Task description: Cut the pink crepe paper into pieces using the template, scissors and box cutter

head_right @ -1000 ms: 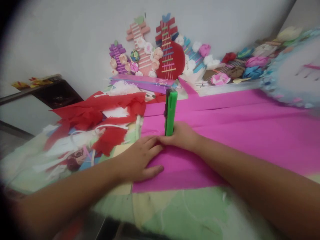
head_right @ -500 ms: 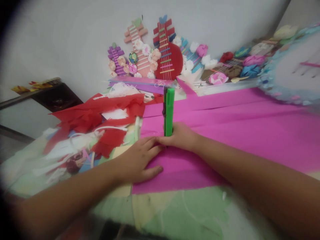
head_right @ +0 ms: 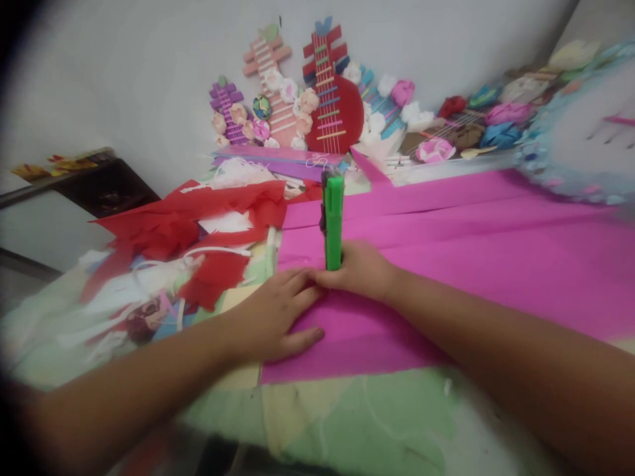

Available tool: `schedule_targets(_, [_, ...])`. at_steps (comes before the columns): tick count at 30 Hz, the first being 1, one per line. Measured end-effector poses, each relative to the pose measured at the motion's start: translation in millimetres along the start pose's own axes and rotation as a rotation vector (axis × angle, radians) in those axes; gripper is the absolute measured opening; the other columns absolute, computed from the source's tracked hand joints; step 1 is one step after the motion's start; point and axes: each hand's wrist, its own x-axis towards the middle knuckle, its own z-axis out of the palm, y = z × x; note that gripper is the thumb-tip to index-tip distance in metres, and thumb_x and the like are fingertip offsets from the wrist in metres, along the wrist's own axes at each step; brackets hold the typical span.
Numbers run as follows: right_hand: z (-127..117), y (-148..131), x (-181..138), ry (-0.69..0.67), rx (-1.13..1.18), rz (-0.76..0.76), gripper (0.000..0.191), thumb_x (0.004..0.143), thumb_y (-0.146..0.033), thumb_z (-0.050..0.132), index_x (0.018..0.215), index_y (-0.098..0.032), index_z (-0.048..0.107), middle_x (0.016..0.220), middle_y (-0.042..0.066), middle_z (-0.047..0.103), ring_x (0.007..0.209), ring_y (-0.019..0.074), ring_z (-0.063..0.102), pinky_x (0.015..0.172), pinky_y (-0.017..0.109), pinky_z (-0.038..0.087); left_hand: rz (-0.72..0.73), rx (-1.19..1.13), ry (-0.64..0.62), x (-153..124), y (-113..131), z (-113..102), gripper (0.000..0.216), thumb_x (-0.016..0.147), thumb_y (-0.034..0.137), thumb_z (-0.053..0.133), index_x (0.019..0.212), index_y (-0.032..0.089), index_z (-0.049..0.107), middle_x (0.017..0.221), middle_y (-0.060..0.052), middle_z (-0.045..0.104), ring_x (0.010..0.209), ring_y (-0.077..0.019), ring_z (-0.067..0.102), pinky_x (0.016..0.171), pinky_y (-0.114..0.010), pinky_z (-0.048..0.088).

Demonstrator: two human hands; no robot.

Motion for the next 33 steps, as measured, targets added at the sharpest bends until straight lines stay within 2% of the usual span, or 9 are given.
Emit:
schedule_targets(9, [-1.7, 0.2, 0.6, 0.036, 0.069, 0.035, 0.033, 0.064, -0.047, 0.054, 0.058, -0.016, 0.046, 0.054, -0.001, 0.048, 0.053, 0.0097, 0.043, 0.052, 0.023, 0.033, 0.005, -0.002, -0.006, 1.0, 0.7, 0.3, 0.059, 0.080, 0.051, 0.037, 0.120, 0.008, 0.046, 0.125, -0.018, 0.042, 0.117, -0.0306, 0.035, 0.099, -0.044, 0.027])
schedule_targets(14, [-4.3, -0.6, -2.3, -0.038, 0.157, -0.042, 0.031, 0.065, -0.045, 0.054, 0.059, -0.016, 0.046, 0.054, -0.002, 0.047, 0.052, 0.0083, 0.042, 0.050, 0.022, 0.033, 0.012, 0.004, 0.016, 0.2, 0.6, 0.5, 0.058, 0.080, 0.051, 0.037, 0.117, 0.008, 0.049, 0.122, -0.019, 0.044, 0.116, -0.0315, 0.037, 0.097, -0.045, 0.029])
schedule_targets(19, [-2.9, 1.2, -2.5, -0.078, 0.137, -0.068, 0.031, 0.066, -0.046, 0.053, 0.061, -0.015, 0.050, 0.053, -0.002, 0.047, 0.050, 0.0081, 0.041, 0.049, 0.022, 0.031, 0.013, -0.001, 0.015, -0.4, 0.7, -0.3, 0.055, 0.080, 0.050, 0.038, 0.115, 0.009, 0.049, 0.118, -0.018, 0.047, 0.114, -0.0301, 0.038, 0.098, -0.044, 0.029])
schedule_targets(33, [-0.7, -0.2, -4.1, -0.029, 0.041, -0.059, 0.038, 0.065, -0.052, 0.052, 0.056, -0.016, 0.046, 0.050, -0.002, 0.044, 0.049, 0.0076, 0.039, 0.049, 0.023, 0.029, -0.004, -0.037, -0.023, 1.0, 0.1, -0.6, 0.058, 0.080, 0.051, 0.038, 0.119, 0.009, 0.047, 0.121, -0.016, 0.046, 0.115, -0.0291, 0.037, 0.100, -0.044, 0.026])
